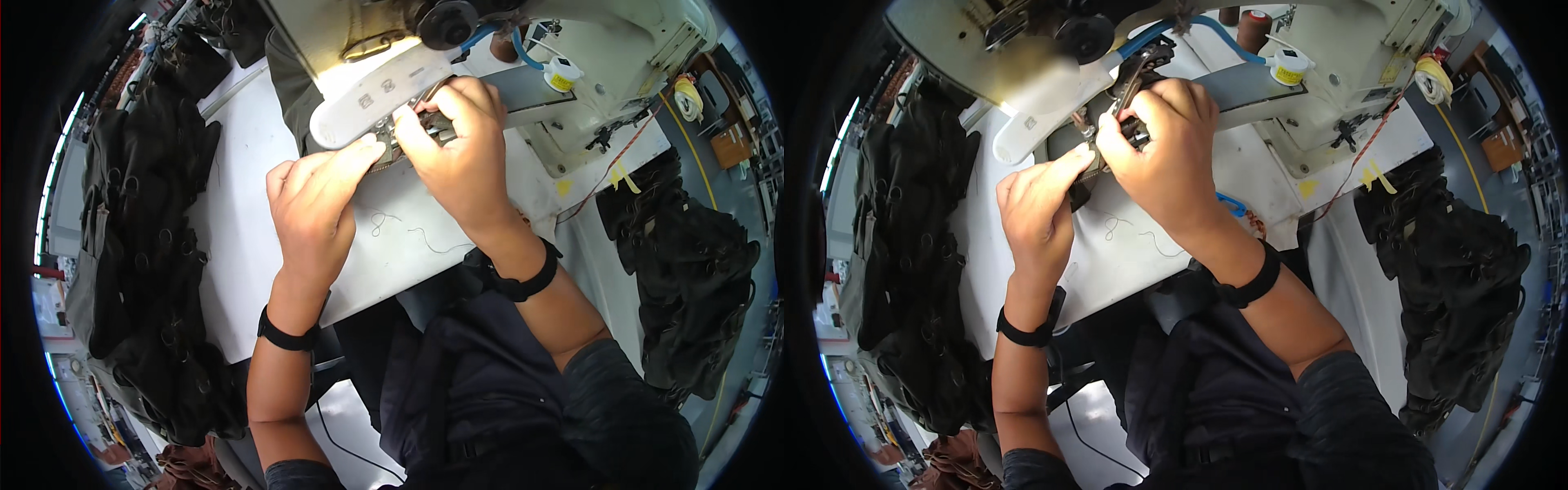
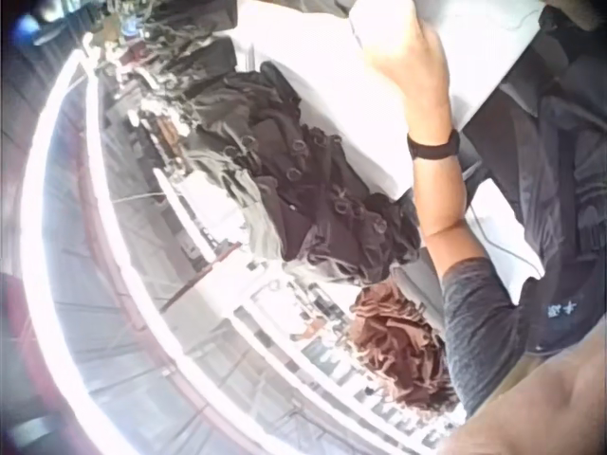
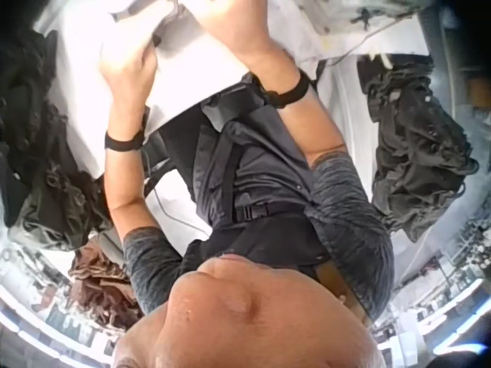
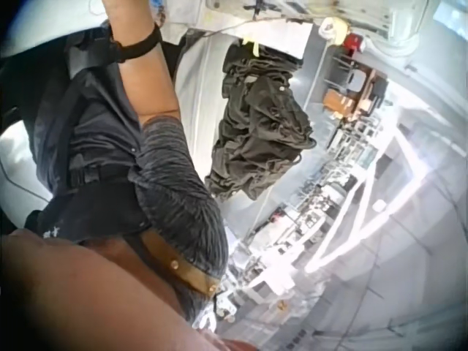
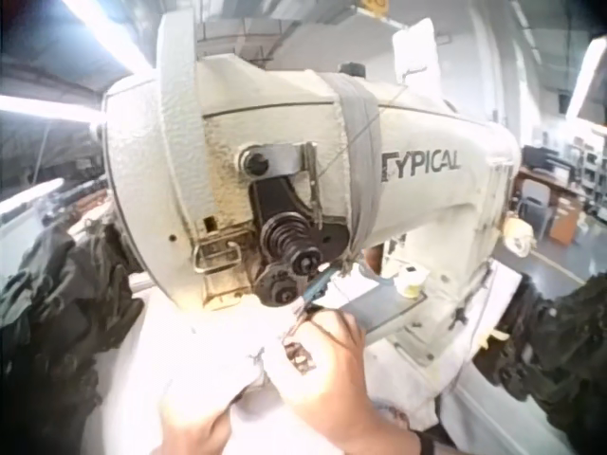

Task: The person uses a sewing machine to stitch the zipper area of a green canvas bag. They trim loose threads with scissors, adjust the bag's position under the needle, and guide the fabric through the machine. The person handles multiple bags, stacking finished ones and preparing new ones for sewing.

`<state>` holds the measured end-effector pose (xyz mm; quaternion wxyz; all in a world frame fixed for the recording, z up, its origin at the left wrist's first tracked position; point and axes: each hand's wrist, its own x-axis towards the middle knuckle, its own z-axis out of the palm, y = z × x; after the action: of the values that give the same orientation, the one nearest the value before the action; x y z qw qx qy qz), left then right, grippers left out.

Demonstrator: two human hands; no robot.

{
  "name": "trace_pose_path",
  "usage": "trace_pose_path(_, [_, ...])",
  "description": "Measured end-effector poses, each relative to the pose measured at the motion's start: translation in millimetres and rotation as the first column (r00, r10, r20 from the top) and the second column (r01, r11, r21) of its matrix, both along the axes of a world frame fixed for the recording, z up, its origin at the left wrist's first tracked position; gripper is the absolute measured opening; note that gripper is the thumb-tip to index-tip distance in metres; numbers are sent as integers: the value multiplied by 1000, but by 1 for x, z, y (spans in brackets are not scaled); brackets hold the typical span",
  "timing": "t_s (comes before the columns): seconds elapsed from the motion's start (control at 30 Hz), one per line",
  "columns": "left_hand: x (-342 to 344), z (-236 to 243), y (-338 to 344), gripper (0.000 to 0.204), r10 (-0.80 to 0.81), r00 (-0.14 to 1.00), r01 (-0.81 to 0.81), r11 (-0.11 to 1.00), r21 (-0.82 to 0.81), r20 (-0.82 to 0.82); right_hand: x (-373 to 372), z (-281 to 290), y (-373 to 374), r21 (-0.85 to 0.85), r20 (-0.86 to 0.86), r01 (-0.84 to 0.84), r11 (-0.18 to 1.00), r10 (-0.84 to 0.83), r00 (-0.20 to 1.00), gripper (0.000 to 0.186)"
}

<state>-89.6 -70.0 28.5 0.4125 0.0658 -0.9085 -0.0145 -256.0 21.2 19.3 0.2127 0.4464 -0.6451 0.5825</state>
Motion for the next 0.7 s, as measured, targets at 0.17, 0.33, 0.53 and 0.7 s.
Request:
trace_pose_path(0.17, [-2, -3, 8, 46, 21, 999, -21, 1000, 12, -36, -1, -11, 1, 28, -42, 15, 999, -14, 999, 18])
trace_pose_path(0.33, [-1, -2, 14, 44, 58, 998, -58, 998, 5, -6, -2, -9, 2, 9, -80, 29, 1000, -28, 996, 16])
trace_pose_path(0.53, [2, 2, 1, 47, -23, 1000, 22, 1000, -14, -6, 23, 12, 56, 137, 158, -81, 987, 59, 986, 15])
trace_pose_path(0.7, [3, -2, -2, 49, -19, 1000, 20, 999, -33, 15, 34, -2, 57, -180, 862, -580, 794, 411, 295, 24])
